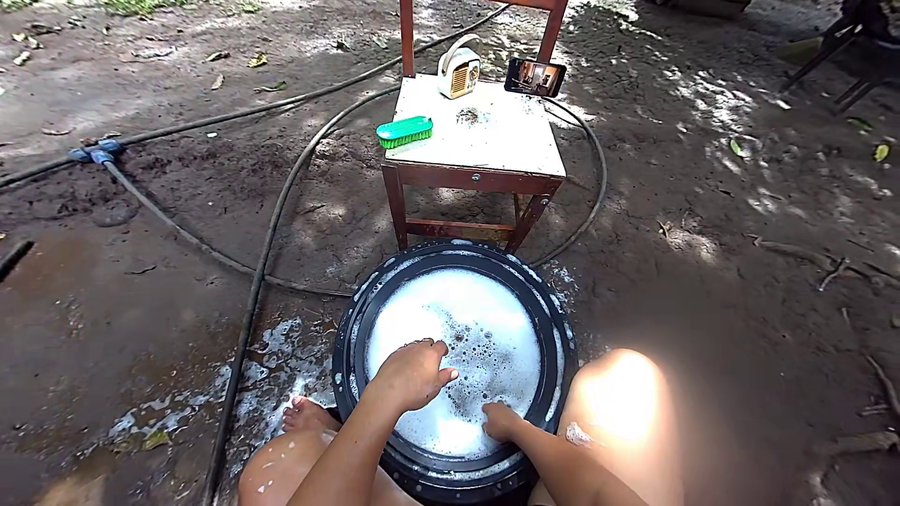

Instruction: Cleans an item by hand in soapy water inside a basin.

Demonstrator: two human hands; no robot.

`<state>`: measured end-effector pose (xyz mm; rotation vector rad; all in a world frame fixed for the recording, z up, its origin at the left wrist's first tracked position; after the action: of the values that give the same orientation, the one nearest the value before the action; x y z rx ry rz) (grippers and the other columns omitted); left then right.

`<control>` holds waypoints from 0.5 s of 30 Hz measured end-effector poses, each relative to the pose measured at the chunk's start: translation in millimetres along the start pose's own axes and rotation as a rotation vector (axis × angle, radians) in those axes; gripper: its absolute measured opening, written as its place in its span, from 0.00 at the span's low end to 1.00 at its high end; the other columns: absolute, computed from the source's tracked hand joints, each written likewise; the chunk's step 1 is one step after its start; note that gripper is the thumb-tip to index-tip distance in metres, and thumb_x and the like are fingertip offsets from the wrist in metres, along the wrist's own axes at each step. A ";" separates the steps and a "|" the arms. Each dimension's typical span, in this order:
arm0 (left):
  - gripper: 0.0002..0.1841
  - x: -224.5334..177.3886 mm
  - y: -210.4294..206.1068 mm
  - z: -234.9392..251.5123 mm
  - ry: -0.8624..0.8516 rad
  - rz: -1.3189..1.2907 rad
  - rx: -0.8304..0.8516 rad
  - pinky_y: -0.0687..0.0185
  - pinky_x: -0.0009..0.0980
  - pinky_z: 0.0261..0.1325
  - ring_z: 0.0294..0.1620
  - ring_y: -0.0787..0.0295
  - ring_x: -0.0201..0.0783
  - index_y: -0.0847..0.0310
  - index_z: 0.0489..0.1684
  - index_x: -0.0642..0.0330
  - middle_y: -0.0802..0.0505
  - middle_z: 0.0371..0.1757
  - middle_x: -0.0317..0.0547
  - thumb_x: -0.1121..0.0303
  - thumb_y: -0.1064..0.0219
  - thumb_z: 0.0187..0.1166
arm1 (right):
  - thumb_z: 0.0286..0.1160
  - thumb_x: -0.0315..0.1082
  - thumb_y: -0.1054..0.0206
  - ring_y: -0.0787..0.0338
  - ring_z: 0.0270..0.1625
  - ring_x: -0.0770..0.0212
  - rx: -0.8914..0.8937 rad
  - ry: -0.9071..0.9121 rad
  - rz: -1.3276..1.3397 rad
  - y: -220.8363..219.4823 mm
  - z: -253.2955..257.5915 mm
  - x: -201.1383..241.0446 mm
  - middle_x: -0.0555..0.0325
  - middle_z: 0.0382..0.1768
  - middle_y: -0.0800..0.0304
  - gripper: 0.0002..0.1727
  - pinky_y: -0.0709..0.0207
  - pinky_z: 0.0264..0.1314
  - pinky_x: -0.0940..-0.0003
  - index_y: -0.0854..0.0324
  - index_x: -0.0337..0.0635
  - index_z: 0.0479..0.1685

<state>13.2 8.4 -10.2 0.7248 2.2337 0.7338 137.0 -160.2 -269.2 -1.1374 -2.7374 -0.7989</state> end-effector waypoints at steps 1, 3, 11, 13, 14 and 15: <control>0.30 -0.2 0.1 -0.2 0.000 -0.004 0.000 0.36 0.56 0.84 0.83 0.27 0.57 0.31 0.83 0.61 0.20 0.78 0.61 0.48 0.45 0.91 | 0.85 0.38 0.40 0.31 0.85 0.32 0.001 0.000 -0.001 0.0 0.3 -0.4 0.29 0.78 0.26 0.29 0.37 0.83 0.31 0.29 0.31 0.81; 0.30 -0.3 -0.1 -0.1 -0.002 -0.002 0.001 0.36 0.56 0.84 0.82 0.27 0.57 0.31 0.83 0.61 0.20 0.78 0.61 0.48 0.45 0.91 | 0.85 0.38 0.40 0.31 0.86 0.32 0.004 -0.001 -0.002 0.2 0.1 -0.5 0.29 0.79 0.27 0.29 0.38 0.83 0.31 0.30 0.31 0.81; 0.31 -1.0 -0.3 0.3 -0.006 0.010 0.006 0.35 0.56 0.84 0.82 0.26 0.56 0.31 0.83 0.61 0.20 0.78 0.61 0.47 0.45 0.91 | 0.85 0.38 0.40 0.30 0.85 0.32 0.001 -0.023 -0.007 0.7 -0.8 -1.2 0.29 0.78 0.26 0.28 0.37 0.82 0.31 0.28 0.31 0.79; 0.31 -1.3 -0.1 0.3 -0.005 0.006 0.003 0.35 0.56 0.84 0.82 0.26 0.57 0.30 0.82 0.62 0.20 0.78 0.61 0.47 0.45 0.91 | 0.85 0.38 0.40 0.30 0.84 0.32 0.003 -0.026 -0.011 1.2 -1.4 -1.3 0.29 0.78 0.25 0.28 0.36 0.82 0.31 0.28 0.31 0.79; 0.31 -1.5 -0.1 0.2 -0.005 0.003 0.003 0.35 0.56 0.84 0.82 0.26 0.57 0.30 0.82 0.62 0.20 0.78 0.61 0.47 0.45 0.91 | 0.85 0.38 0.40 0.30 0.84 0.32 0.003 -0.025 -0.011 1.6 -2.1 -1.1 0.29 0.78 0.25 0.28 0.37 0.82 0.30 0.28 0.31 0.80; 0.31 -1.5 -0.1 0.1 -0.005 0.002 0.004 0.35 0.56 0.84 0.82 0.27 0.57 0.30 0.83 0.62 0.20 0.79 0.61 0.47 0.45 0.91 | 0.85 0.38 0.40 0.30 0.85 0.32 0.002 -0.023 -0.010 2.0 -2.7 -0.8 0.29 0.78 0.26 0.28 0.37 0.82 0.30 0.28 0.31 0.80</control>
<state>14.2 7.3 -9.7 0.7299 2.2311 0.7280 138.6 -160.9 -266.2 -1.1397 -2.7640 -0.7895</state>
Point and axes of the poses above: each hand's wrist, its own z-axis towards the middle knuckle, its own y-axis out of the back of the hand, x = y × z, the point moved 5 cm from there along z, towards the middle knuckle
